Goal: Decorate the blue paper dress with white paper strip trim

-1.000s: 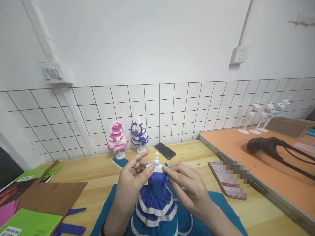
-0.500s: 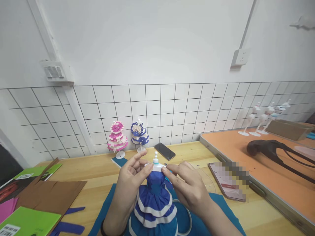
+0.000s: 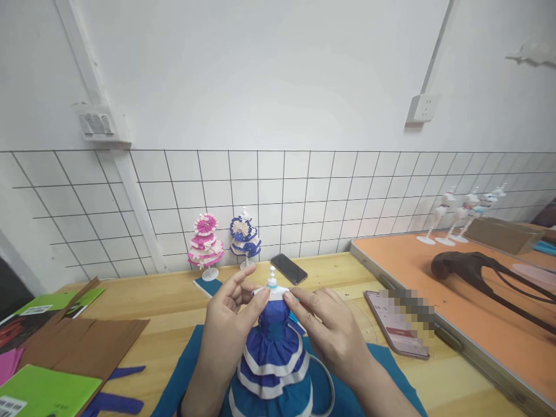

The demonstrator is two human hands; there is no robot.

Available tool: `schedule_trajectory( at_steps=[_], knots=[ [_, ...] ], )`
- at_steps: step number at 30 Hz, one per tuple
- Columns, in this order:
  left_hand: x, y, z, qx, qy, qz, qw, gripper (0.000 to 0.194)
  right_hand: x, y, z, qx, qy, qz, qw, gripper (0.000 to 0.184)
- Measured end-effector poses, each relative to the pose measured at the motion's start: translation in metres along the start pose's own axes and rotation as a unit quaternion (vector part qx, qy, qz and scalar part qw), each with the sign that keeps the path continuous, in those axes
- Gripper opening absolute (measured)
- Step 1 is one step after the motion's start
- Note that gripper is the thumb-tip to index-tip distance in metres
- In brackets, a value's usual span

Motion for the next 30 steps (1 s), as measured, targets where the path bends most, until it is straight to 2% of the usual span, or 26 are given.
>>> schedule_trajectory(
  at_steps=[5, 8, 13, 21, 23, 24, 27, 30],
  knots=[
    [0.002, -0.002, -0.001, -0.004, 0.048, -0.006, 0.999, 0.051, 0.001, 0.001, -0.002, -0.021, 0.018, -0.009, 1.0, 0.043],
    [0.001, 0.001, 0.0, 0.0, 0.027, 0.008, 1.0, 0.052, 0.001, -0.001, -0.008, -0.037, 0.101, -0.039, 0.993, 0.048],
    [-0.002, 0.005, 0.005, 0.014, -0.008, 0.021, 1.0, 0.05, -0.006, -0.002, -0.018, -0.062, 0.26, -0.055, 0.962, 0.05],
    [-0.003, 0.003, 0.004, 0.021, -0.02, 0.021, 0.999, 0.046, -0.011, 0.003, -0.025, -0.111, 0.423, -0.048, 0.898, 0.04],
    [-0.003, 0.002, 0.002, 0.016, -0.02, 0.022, 0.999, 0.045, -0.009, 0.003, -0.023, -0.107, 0.408, -0.054, 0.905, 0.041],
    [-0.003, 0.002, 0.002, 0.014, -0.02, 0.024, 0.999, 0.045, -0.007, 0.003, -0.022, -0.098, 0.378, -0.059, 0.919, 0.042],
    [-0.004, 0.002, 0.001, 0.014, -0.023, 0.027, 0.999, 0.046, 0.001, 0.0, -0.012, -0.059, 0.201, -0.064, 0.976, 0.048],
    [-0.003, 0.003, 0.001, 0.01, -0.024, 0.019, 0.999, 0.046, 0.0, -0.001, -0.002, -0.032, 0.032, -0.035, 0.998, 0.046]
  ],
)
Point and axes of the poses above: each hand's wrist, its own y-axis towards the middle knuckle, its own x-axis out of the back of the hand, z = x × y, the point moved 8 cm from there along y, towards the middle knuckle, and after that the axes turned 13 degrees about z, right-handed, at the moved point
